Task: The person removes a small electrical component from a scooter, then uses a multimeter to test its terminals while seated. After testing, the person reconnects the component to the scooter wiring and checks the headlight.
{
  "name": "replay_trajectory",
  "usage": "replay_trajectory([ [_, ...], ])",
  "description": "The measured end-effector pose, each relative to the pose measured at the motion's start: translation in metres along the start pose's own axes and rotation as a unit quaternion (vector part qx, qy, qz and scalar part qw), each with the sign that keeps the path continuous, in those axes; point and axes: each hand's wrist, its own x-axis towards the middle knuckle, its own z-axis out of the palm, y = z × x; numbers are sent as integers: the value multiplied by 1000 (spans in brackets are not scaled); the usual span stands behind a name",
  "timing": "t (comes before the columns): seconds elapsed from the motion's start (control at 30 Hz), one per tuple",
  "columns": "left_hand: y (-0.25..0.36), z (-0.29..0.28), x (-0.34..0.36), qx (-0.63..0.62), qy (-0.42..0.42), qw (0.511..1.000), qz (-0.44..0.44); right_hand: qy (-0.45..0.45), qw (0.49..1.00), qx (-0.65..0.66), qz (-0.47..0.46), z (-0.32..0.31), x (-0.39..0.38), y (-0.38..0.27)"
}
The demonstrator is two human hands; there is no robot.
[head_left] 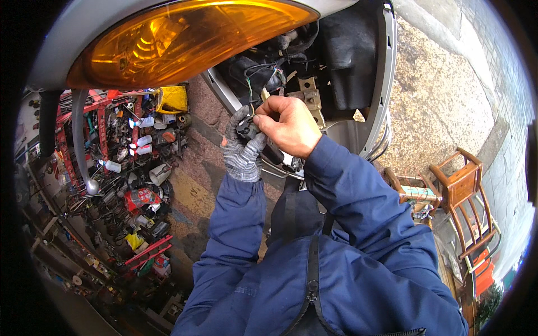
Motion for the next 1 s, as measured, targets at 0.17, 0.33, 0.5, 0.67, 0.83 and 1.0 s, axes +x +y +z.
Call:
replay_trajectory([
  [0.17,-3,-6,4,32,8,999,-8,-1,999,-34,-16,3,3,0],
  [0.33,2,-3,4,13,-4,1000,-12,-5,1000,0,22,-1,4,-5],
  [0.5,9,3,7,-36,11,998,-41,-39,973,-87,-208,-12,10,-14],
  [0.67,11,4,11,-78,7,996,-41,-65,946,-159,-274,-16,22,-18],
  [0.83,16,7,10,-111,-2,992,-57,-67,951,-129,-273,-18,21,-17],
  [1.0,21,10,12,-121,-15,990,-73,-46,948,-138,-283,-16,21,-16],
])
